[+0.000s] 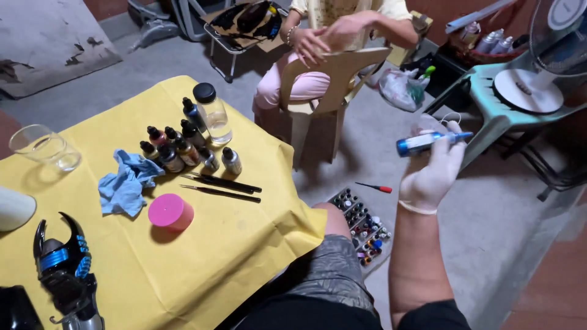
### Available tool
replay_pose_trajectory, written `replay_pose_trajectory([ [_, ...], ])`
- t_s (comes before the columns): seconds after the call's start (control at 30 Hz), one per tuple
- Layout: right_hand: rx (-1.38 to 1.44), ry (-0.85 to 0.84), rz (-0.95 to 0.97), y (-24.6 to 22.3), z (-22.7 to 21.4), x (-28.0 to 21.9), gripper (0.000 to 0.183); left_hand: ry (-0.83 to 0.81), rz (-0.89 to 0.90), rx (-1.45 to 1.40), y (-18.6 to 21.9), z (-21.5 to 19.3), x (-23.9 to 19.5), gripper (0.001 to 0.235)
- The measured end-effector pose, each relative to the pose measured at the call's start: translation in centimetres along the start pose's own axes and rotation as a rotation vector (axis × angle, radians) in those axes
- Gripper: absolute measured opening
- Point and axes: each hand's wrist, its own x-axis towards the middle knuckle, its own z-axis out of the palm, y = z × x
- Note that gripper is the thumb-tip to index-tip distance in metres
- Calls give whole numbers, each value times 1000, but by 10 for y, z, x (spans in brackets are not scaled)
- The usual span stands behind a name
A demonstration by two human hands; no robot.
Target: Cleaning a mixing palette, selecting paint colors, and using a brush to paint fine details on a small model component.
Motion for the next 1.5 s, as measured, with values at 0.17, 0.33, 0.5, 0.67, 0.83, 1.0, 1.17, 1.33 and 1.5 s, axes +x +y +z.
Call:
replay_pose_trajectory([
  [0.17,191,-238,359,-20,-13,-49,38,571,-622,604,25,124,-80,25],
  [0.33,-137,-531,263,-12,17,-119,77,753,-674,629,35,116,-40,18],
  [0.5,-132,-893,285,13,49,-164,50,853,-679,812,-14,107,-42,12],
  [0.67,243,-1020,668,23,70,-179,53,963,-730,807,-41,90,-55,14],
  [0.83,175,-945,794,26,87,-182,49,1047,-990,558,-45,87,-64,21],
  [1.0,-317,-898,395,45,81,-177,50,1114,-1097,365,-37,79,-63,25],
  [1.17,-389,-682,502,45,79,-186,42,1139,-1127,299,-37,79,-63,20],
  [1.33,148,-800,931,32,71,-179,33,1092,-1023,471,-44,86,-69,19],
  [1.5,-135,-1096,354,33,65,-185,42,1085,-1073,443,-40,85,-67,20],
])
